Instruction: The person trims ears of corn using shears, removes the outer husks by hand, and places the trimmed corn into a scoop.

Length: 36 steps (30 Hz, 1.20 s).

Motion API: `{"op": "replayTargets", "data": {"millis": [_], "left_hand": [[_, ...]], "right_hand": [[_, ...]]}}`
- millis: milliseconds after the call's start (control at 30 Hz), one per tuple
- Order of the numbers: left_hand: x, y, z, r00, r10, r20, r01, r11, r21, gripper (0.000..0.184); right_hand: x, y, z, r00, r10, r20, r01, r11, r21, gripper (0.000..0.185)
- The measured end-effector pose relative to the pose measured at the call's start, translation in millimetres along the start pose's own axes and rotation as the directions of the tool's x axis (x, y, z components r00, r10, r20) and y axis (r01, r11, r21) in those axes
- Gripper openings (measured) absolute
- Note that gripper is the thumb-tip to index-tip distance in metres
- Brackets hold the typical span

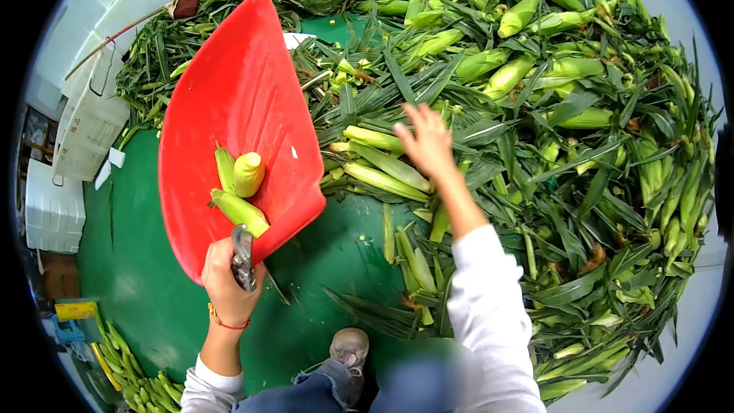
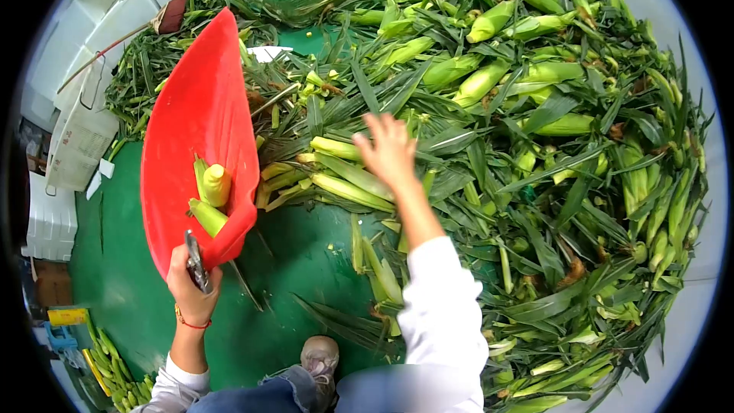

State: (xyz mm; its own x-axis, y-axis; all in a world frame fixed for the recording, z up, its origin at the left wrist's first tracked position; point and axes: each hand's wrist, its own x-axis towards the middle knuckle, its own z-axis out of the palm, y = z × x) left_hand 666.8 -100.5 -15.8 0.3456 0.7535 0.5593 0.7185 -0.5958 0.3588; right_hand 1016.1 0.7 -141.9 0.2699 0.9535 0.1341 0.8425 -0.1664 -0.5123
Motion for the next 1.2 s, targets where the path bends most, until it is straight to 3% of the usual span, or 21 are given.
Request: {"op": "replayTargets", "data": {"millis": [33,100,167,233,333,400,433,500,567,600,633,700,800,900,1033,1133,1200], "left_hand": [[2,-2,0,1.0,0.02,-0.013,-0.02,1.0,0.008,0.054],[0,-6,-1,0.998,0.05,-0.027,-0.05,0.999,0.019,0.053],[-4,-6,6,0.999,0.034,0.016,-0.034,0.999,-0.012,0.05],[-2,4,11,0.993,0.035,0.109,-0.032,0.999,-0.033,0.048],[-11,13,31,0.97,0.189,0.152,-0.186,0.982,-0.039,0.045],[-26,21,40,0.942,0.253,0.221,-0.249,0.967,-0.048,0.043],[-28,29,41,0.928,0.282,0.242,-0.277,0.959,-0.054,0.042],[-41,34,44,0.918,0.288,0.273,-0.284,0.957,-0.054,0.034],[-50,37,46,0.903,0.317,0.291,-0.31,0.948,-0.072,0.033],[-55,39,45,0.894,0.328,0.304,-0.319,0.944,-0.08,0.033],[-58,45,45,0.878,0.336,0.34,-0.33,0.941,-0.078,0.032],[-71,46,60,0.829,0.363,0.426,-0.357,0.929,-0.097,0.031],[-94,37,90,0.764,0.41,0.498,-0.447,0.893,-0.049,0.03],[-103,30,96,0.718,0.4,0.569,-0.464,0.885,-0.037,0.03],[-99,48,71,0.748,0.508,0.428,-0.481,0.858,-0.178,0.043],[-109,83,47,0.819,0.413,0.4,-0.319,0.905,-0.282,0.054],[-116,94,41,0.812,0.434,0.391,-0.406,0.9,-0.156,0.052]], "right_hand": [[15,19,11,0.979,0.177,0.099,-0.18,0.984,0.014,0.059],[8,31,46,0.964,0.194,0.184,-0.143,0.956,-0.256,0.066],[-13,5,58,0.936,0.202,0.288,-0.116,0.951,-0.288,0.067],[-38,-19,79,0.878,0.289,0.38,-0.251,0.957,-0.148,0.066],[-80,-51,108,0.82,0.376,0.432,-0.422,0.907,0.012,0.061],[-106,-44,123,0.766,0.331,0.551,-0.491,0.854,0.17,0.061],[-116,-41,121,0.73,0.3,0.614,-0.585,0.739,0.334,0.06],[-136,-25,110,0.659,0.183,0.73,-0.749,0.256,0.611,0.059],[-155,-9,81,0.65,0.013,0.76,-0.744,-0.194,0.64,0.057],[-164,1,62,0.656,-0.054,0.753,-0.723,-0.333,0.606,0.056],[-175,10,43,0.656,-0.073,0.751,-0.718,-0.37,0.59,0.055],[-196,25,-1,0.611,-0.038,0.791,-0.765,-0.287,0.577,0.05],[-246,42,-79,0.692,0.208,0.691,-0.677,-0.147,0.721,0.049],[-330,59,-147,0.704,0.447,0.552,-0.621,0.008,0.784,0.044],[-476,56,-201,0.565,0.685,0.46,-0.604,-0.037,0.796,0.038],[-577,47,-194,0.436,0.758,0.484,-0.705,-0.046,0.708,0.038],[-621,38,-179,0.395,0.76,0.517,-0.755,-0.052,0.653,0.036]]}}
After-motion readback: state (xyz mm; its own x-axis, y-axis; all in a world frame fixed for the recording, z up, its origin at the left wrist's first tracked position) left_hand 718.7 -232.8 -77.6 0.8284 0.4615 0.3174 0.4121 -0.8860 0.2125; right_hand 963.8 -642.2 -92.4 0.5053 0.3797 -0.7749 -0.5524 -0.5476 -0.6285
